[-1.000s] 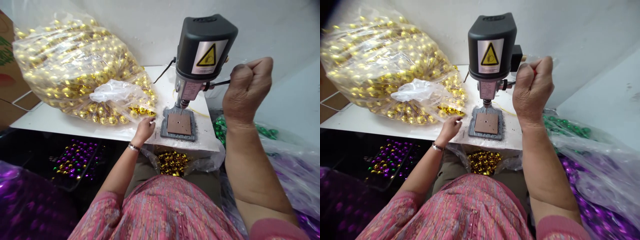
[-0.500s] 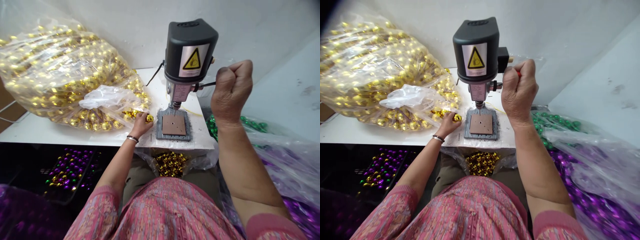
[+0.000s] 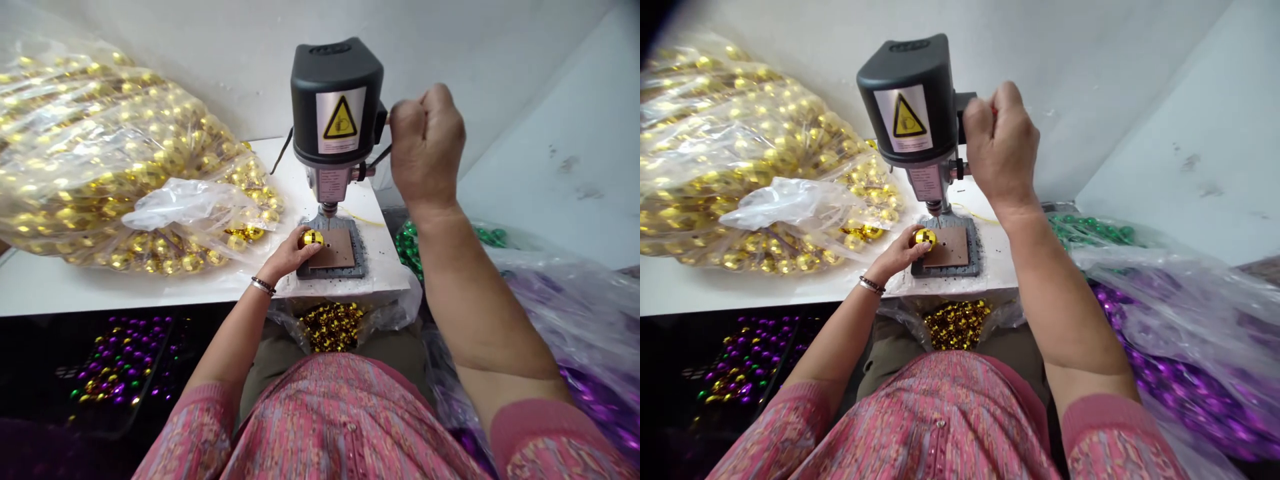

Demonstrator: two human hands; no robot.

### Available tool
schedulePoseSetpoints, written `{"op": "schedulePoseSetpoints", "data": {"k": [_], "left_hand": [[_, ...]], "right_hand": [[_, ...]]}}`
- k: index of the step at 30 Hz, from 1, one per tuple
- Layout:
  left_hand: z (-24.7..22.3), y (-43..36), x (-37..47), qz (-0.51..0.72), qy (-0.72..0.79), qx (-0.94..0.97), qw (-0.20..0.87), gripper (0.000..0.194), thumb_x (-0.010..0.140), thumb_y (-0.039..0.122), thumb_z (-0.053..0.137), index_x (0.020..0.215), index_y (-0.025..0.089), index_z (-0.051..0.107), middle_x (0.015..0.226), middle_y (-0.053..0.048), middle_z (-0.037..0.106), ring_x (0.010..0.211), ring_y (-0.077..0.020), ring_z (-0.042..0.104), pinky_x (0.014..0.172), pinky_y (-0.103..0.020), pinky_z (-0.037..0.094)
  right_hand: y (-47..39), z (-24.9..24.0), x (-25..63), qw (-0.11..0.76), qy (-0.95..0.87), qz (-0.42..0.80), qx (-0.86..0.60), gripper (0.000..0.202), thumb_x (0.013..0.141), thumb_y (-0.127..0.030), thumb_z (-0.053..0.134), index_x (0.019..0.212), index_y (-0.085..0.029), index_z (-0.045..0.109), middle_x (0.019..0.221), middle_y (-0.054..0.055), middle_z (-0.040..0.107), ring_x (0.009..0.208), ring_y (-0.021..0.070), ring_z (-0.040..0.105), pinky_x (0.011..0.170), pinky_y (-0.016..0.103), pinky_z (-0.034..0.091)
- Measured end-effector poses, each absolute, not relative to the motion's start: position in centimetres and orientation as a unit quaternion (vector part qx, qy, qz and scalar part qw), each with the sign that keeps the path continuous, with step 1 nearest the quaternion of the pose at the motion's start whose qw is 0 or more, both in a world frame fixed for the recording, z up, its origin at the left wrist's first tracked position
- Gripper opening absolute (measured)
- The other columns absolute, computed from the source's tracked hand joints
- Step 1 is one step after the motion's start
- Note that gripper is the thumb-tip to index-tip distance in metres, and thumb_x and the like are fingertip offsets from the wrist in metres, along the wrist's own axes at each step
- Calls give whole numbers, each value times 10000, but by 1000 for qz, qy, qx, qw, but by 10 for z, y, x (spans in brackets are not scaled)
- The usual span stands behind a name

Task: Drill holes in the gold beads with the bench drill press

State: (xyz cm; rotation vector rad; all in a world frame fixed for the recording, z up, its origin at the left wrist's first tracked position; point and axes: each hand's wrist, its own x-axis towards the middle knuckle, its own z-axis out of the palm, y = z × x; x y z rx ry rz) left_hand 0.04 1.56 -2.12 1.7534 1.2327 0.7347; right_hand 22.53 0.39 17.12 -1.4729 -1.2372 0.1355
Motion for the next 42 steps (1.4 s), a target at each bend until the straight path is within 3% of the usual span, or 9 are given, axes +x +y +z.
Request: {"op": "schedulePoseSetpoints", "data": {"k": [4,9,13,20,26,35,39,42], "left_hand": [[-19,19,8,270,527,694,409,673,888,514,706,1414,127,542,1113,-119,717,949,-227,677,905,-401,577],[-3,15,17,234,548,718,360,589,925,450,670,1422,147,581,1220,-121,734,1076,-257,694,985,-383,552],[4,13,25,220,569,726,319,611,886,394,721,1442,171,597,1279,-94,739,1134,-257,689,1008,-352,540],[5,16,35,192,580,734,297,601,844,352,766,1391,142,633,1184,-98,772,1031,-250,714,952,-357,561],[1,21,49,182,535,787,246,627,764,238,812,1365,165,650,1301,-100,734,1183,-273,681,1063,-388,526],[-7,24,50,209,552,721,364,758,743,235,832,1459,169,593,1214,-80,768,1115,-273,723,1032,-415,563],[-12,25,49,229,546,713,377,768,721,241,850,1445,165,607,1231,-100,759,1120,-290,716,1052,-459,554],[-12,26,49,233,541,713,380,757,714,237,854,1432,188,621,1218,-81,761,1111,-282,711,1058,-459,550]], "right_hand": [[24,195,225,529,-516,72,-670,399,1020,-185,472,671,-187,280,662,-62,289,690,64,185,744,265,209],[41,198,227,504,-522,76,-684,383,1046,-197,407,679,-173,300,671,-71,289,702,63,142,751,265,193],[44,197,227,500,-524,72,-685,363,1053,-199,372,698,-177,300,687,-71,292,706,66,131,757,263,190],[43,194,227,511,-528,77,-674,342,1050,-224,371,717,-187,301,701,-65,325,705,74,146,749,260,196],[42,195,228,519,-533,83,-663,354,1053,-220,359,710,-186,279,696,-64,311,707,74,159,753,263,192],[15,191,228,519,-548,77,-651,384,1025,-215,441,703,-191,235,672,-61,257,694,64,193,748,241,244],[-10,164,235,549,-592,43,-589,320,911,-170,552,738,-208,285,674,-63,313,660,54,255,757,236,335],[-26,132,240,551,-635,5,-541,205,882,-242,522,781,-212,346,670,-47,364,630,64,314,731,243,393]]}}
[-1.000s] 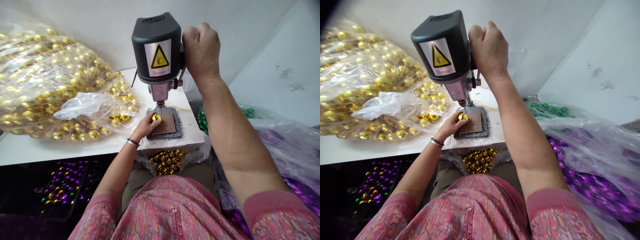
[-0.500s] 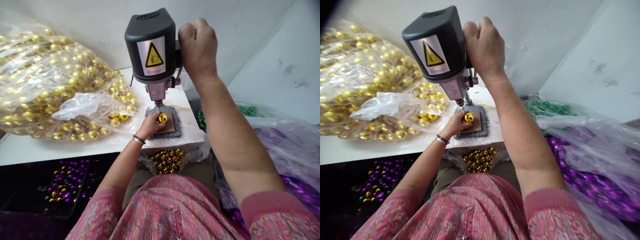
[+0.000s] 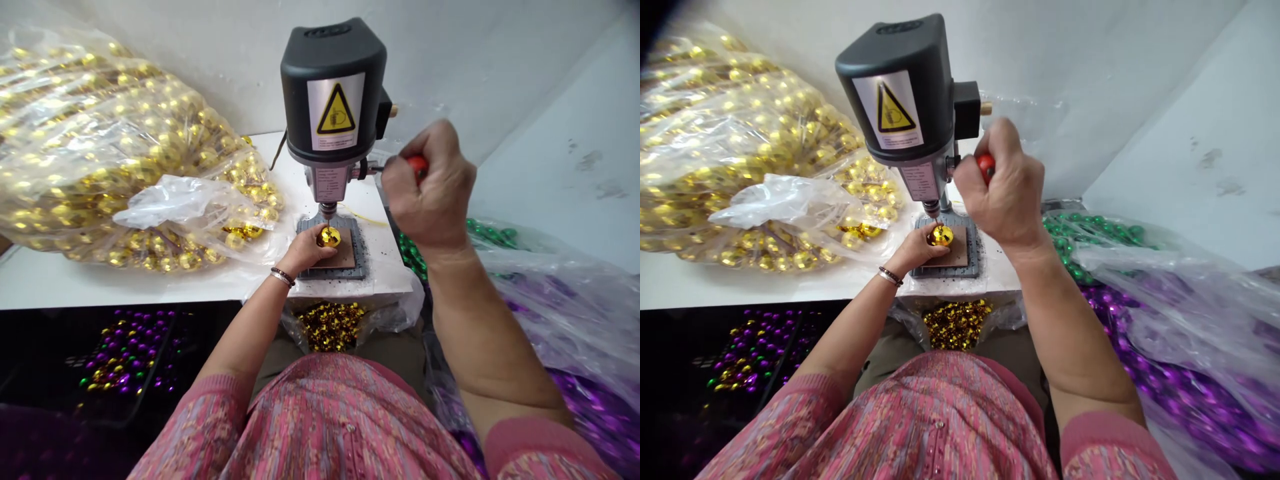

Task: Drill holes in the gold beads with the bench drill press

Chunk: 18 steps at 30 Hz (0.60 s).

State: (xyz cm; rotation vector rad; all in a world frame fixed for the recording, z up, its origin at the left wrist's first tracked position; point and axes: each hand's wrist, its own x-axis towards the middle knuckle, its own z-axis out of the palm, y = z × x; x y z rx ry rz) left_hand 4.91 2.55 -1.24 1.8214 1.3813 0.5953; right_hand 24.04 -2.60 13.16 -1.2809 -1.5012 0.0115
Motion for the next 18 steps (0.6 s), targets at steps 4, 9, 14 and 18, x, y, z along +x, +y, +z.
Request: {"op": "schedulePoseSetpoints", "data": {"k": [4,9,14,18], "left_hand": [[-11,24,49,233,540,715,378,756,718,224,845,1436,165,616,1225,-82,758,1114,-281,704,1063,-447,544],[-10,21,50,232,538,714,383,749,736,235,828,1445,144,604,1177,-76,769,1086,-273,710,1035,-427,555],[-11,20,52,239,543,708,383,741,731,226,841,1436,166,620,1162,-57,779,1083,-269,715,1011,-396,569],[-12,20,51,236,548,713,368,722,725,246,858,1414,192,646,1195,-55,778,1114,-285,709,1038,-407,558]], "right_hand": [[-34,95,243,545,-640,-52,-538,173,925,-354,458,824,-217,425,701,-12,444,640,90,399,707,269,435],[-31,71,242,573,-625,-82,-524,200,947,-388,455,861,-211,486,722,2,461,667,105,462,716,288,466],[-26,56,239,618,-591,-133,-502,259,952,-443,475,854,-208,515,723,8,480,675,111,487,697,285,473],[-22,49,235,640,-576,-135,-491,265,963,-461,464,862,-220,513,723,18,496,654,123,488,651,288,456]]}}
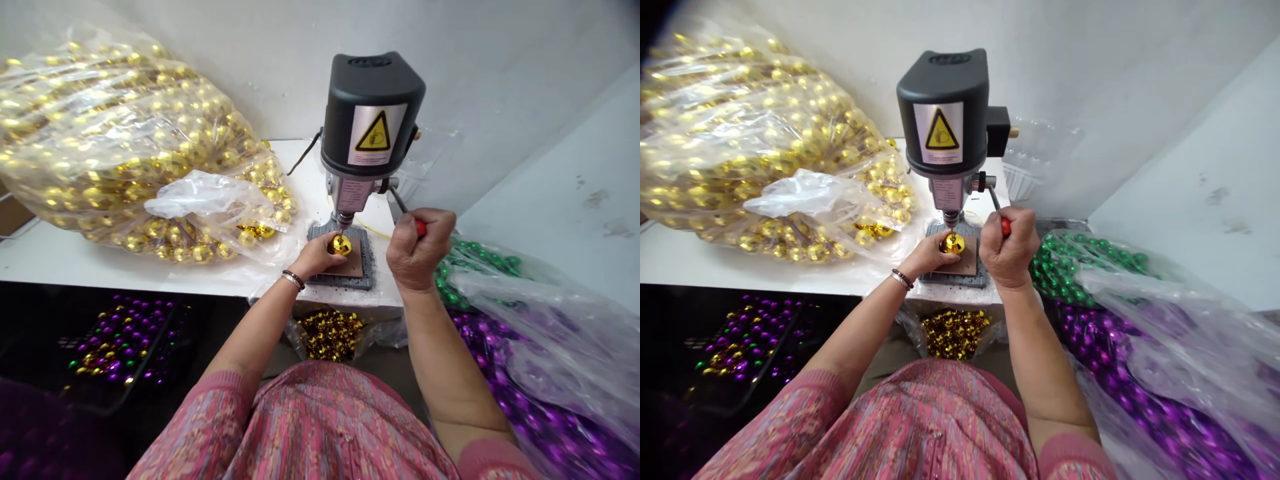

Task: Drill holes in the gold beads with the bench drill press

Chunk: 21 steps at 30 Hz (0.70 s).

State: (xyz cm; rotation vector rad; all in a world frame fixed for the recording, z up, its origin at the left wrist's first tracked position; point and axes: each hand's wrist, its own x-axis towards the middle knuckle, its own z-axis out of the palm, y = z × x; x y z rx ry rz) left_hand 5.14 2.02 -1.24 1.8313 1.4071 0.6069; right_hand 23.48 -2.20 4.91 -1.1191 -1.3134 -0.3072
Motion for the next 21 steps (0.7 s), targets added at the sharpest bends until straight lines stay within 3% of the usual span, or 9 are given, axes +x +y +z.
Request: {"op": "schedulePoseSetpoints", "data": {"k": [9,13,17,21], "left_hand": [[-16,22,50,238,537,715,379,718,727,259,853,1410,192,644,1199,-57,778,1106,-283,715,1048,-417,554],[-16,22,50,241,538,712,382,752,718,239,857,1431,170,628,1248,-81,767,1148,-295,708,1068,-428,546],[-16,15,47,254,527,714,385,780,718,187,842,1459,161,600,1339,-97,733,1219,-288,689,1115,-419,520],[-15,-7,35,257,469,742,404,791,717,160,827,1471,206,590,1406,-92,701,1287,-279,663,1148,-422,502]], "right_hand": [[-24,33,227,672,-553,-124,-476,282,942,-471,458,828,-214,466,712,11,454,641,117,451,631,284,437],[-14,70,228,676,-538,-125,-488,280,957,-453,434,813,-213,438,721,2,439,662,105,437,661,273,421],[5,127,231,646,-545,-83,-527,213,964,-289,464,786,-200,388,705,-32,380,671,65,357,701,238,376],[13,144,233,612,-541,-35,-576,192,996,-199,393,805,-194,365,747,-40,382,718,57,339,799,242,381]]}}
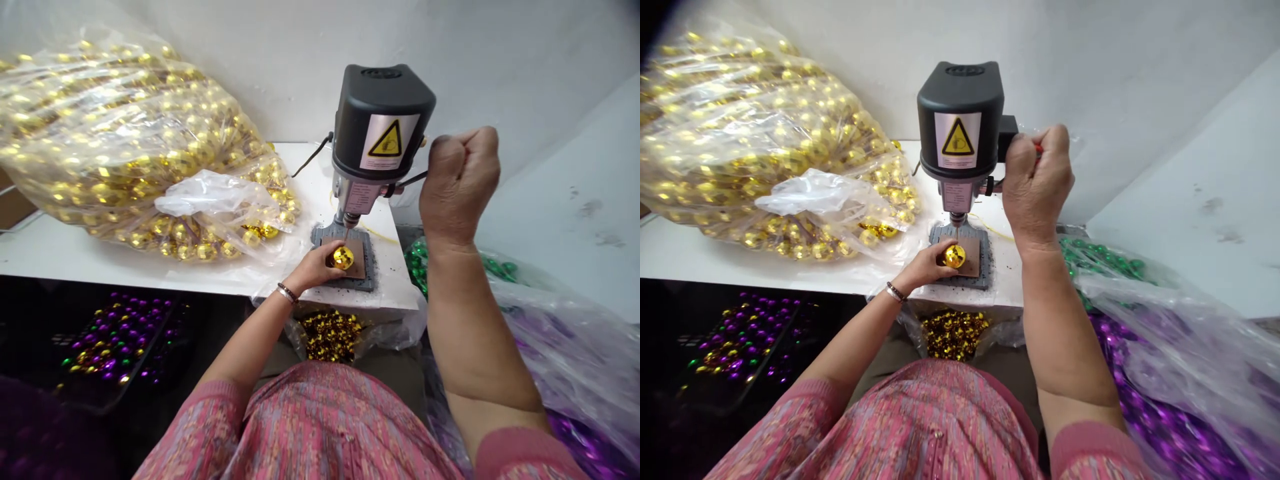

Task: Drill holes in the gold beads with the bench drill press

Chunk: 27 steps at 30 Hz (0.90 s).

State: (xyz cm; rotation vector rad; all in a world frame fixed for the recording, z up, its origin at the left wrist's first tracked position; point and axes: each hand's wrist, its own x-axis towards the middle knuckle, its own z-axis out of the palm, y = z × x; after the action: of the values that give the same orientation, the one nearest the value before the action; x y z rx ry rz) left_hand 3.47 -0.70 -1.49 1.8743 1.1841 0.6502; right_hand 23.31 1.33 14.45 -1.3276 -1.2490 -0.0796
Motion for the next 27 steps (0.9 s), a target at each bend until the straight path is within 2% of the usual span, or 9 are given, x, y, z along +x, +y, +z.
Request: {"op": "schedulePoseSetpoints", "data": {"k": [3,5,8,10,13,17,20,23,27], "left_hand": [[-9,-25,15,226,409,791,395,880,658,185,889,1481,250,585,1499,-113,635,1343,-289,624,1140,-424,511],[-2,-29,-3,228,419,795,376,863,673,248,907,1476,269,590,1490,-115,638,1252,-276,668,1069,-414,555],[7,-15,-36,257,542,741,300,489,879,330,745,1354,237,683,1273,-106,750,995,-244,719,953,-417,584],[11,4,-58,270,638,694,197,301,952,257,619,1213,177,747,1191,-139,765,1058,-280,705,1021,-447,538],[11,34,-78,219,712,660,97,278,888,125,611,1121,160,759,1215,-184,743,1191,-353,651,1074,-483,483],[0,55,-79,124,732,669,43,314,848,247,703,1155,183,723,1285,-204,714,1213,-415,613,1049,-554,455],[-7,52,-71,115,732,672,19,303,837,286,722,1124,188,709,1203,-197,736,1214,-411,603,1062,-563,432],[-8,35,-64,157,685,704,104,322,780,251,756,1085,179,687,1143,-172,728,1139,-355,635,1019,-488,475],[-7,5,-57,332,533,685,370,536,754,346,777,1210,220,525,1082,-58,674,937,-193,652,845,-327,531]], "right_hand": [[13,138,236,624,-544,-33,-560,196,1006,-250,408,820,-192,388,775,-32,430,739,65,380,814,254,384],[13,133,237,633,-546,-30,-548,221,1014,-312,422,829,-192,406,803,-27,476,761,68,420,827,267,387],[13,129,239,644,-544,-43,-536,282,1009,-400,455,821,-191,428,824,-30,512,782,67,460,833,290,386],[12,128,239,650,-538,-54,-535,290,1001,-405,480,815,-187,440,810,-35,508,775,65,464,829,297,383],[11,127,238,651,-531,-65,-539,269,1000,-365,504,815,-176,460,793,-38,493,767,62,464,830,293,390],[9,128,237,652,-535,-72,-533,241,1005,-315,501,817,-168,470,783,-38,490,740,52,445,786,260,389],[6,130,234,654,-536,-58,-530,205,989,-226,502,802,-170,441,772,-34,486,727,45,438,755,241,376],[3,131,232,661,-536,-49,-522,194,969,-186,510,796,-177,422,742,-44,448,698,42,411,728,235,364],[5,125,235,668,-558,-60,-488,207,1002,-283,472,833,-166,447,750,-55,415,702,36,389,735,218,362]]}}
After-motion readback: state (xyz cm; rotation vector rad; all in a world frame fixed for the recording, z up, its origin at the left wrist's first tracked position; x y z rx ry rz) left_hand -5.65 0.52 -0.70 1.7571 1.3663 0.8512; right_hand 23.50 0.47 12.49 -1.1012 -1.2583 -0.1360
